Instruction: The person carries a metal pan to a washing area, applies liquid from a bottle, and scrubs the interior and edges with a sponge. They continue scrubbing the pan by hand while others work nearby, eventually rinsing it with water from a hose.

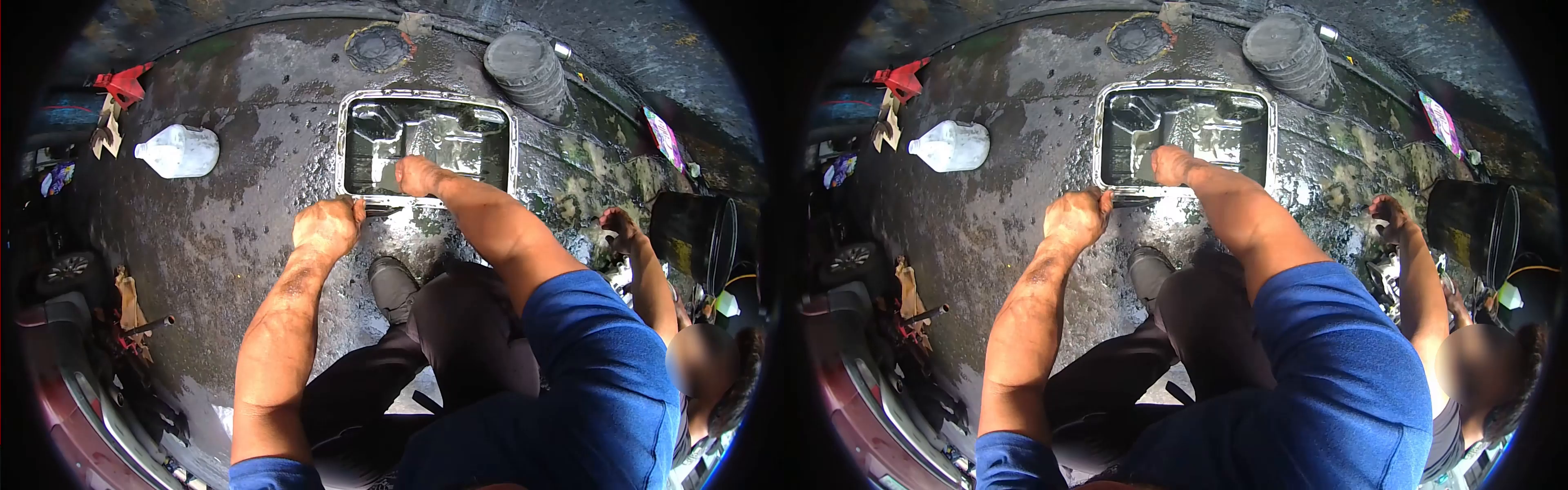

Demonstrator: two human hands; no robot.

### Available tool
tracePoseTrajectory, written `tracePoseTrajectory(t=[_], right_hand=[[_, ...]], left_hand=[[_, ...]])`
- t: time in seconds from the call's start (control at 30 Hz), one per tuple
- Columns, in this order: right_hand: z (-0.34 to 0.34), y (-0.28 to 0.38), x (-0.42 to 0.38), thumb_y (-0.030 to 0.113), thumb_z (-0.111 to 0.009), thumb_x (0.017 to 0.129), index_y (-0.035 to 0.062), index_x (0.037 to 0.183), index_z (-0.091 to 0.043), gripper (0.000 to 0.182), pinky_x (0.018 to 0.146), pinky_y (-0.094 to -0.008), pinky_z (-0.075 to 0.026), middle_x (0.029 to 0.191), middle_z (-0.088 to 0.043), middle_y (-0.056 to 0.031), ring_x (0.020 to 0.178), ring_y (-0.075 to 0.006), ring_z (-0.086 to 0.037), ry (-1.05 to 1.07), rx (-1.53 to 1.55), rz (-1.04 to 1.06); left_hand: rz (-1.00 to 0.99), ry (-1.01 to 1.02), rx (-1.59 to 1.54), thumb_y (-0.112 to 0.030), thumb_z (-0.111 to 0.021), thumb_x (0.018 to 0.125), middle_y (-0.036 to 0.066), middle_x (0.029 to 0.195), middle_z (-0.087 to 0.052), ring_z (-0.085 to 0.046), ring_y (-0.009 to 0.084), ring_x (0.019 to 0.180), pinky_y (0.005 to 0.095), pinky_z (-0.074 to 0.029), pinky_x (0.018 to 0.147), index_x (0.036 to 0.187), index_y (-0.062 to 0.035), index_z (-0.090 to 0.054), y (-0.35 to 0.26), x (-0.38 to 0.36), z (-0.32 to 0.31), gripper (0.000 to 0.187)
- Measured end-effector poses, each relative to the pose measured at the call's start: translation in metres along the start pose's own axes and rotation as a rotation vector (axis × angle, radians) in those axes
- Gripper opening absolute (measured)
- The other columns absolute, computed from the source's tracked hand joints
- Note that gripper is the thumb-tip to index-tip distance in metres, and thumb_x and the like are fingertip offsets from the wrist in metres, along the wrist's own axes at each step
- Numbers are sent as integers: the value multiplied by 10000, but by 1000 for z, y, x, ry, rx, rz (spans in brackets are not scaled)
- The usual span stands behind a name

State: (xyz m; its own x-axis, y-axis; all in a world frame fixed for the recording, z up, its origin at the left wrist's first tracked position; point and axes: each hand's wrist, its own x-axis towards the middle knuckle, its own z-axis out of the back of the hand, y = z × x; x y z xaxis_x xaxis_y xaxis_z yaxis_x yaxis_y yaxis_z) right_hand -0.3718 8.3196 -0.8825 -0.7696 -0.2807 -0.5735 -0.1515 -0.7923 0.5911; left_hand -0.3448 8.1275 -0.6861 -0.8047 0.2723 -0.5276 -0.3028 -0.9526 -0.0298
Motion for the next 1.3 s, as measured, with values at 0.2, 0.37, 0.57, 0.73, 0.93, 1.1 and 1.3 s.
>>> tracePoseTrajectory(t=[0.2, 0.37, 0.57, 0.73, 0.93, 1.1, 1.3], right_hand=[[37, 70, -10, 134, -557, 873, 191, 1396, -537, 527, 977, -358, -486, 1303, -616, -158, 1159, -292, -614, 24, 305, 426], [5, 62, -23, 116, -548, 855, 245, 1327, -618, 494, 1037, -391, -440, 1207, -675, -111, 1220, -306, -564, 161, 0, 394], [-2, -64, -149, 59, -619, 744, 128, 1039, -737, 326, 931, -414, -450, 879, -600, -60, 971, -281, -530, -240, -164, 511], [6, -117, -196, 81, -649, 707, 131, 766, -694, 90, 850, -434, -450, 791, -588, -48, 966, -284, -558, -611, -203, 364], [27, -140, -158, 71, -615, 742, 85, 762, -678, 67, 828, -444, -486, 822, -656, -113, 892, -342, -595, -920, 36, 125], [79, -171, -104, 82, -574, 788, 61, 833, -671, 108, 831, -462, -498, 872, -664, -164, 886, -380, -608, -1156, -88, -43], [123, -142, -37, 86, -569, 805, 59, 843, -671, 112, 822, -448, -508, 861, -656, -161, 872, -363, -619, -1225, -117, 69]], left_hand=[[-22, 98, 70, -598, -502, 937, 167, 970, -715, -680, 350, 973, 472, -518, 861, 1022, -82, -679, -5, -2, 6, 552], [-3, 138, 100, -626, -475, 936, 164, 978, -715, -677, 344, 989, 470, -517, 864, 1055, -95, -683, -5, -1, 6, 582], [-33, 121, 103, -604, -465, 951, 167, 936, -715, -682, 356, 946, 474, -524, 832, 1015, -92, -689, -5, 1, 4, 563], [-84, 15, 105, -573, -475, 958, 158, 828, -713, -701, 345, 830, 465, -542, 754, 911, -89, -690, -7, -2, -6, 531], [-127, -75, 84, -528, -489, 968, 152, 691, -689, -695, 360, 685, 472, -549, 690, 876, -82, -674, -10, -4, -18, 491], [-163, -44, 79, -561, -475, 966, 170, 718, -690, -692, 367, 711, 477, -538, 702, 856, -72, -669, -3, -3, -14, 537], [-252, -112, 78, -546, -517, 948, 164, 709, -682, -683, 353, 675, 469, -536, 683, 799, -79, -676, 12, -2, -15, 516]])
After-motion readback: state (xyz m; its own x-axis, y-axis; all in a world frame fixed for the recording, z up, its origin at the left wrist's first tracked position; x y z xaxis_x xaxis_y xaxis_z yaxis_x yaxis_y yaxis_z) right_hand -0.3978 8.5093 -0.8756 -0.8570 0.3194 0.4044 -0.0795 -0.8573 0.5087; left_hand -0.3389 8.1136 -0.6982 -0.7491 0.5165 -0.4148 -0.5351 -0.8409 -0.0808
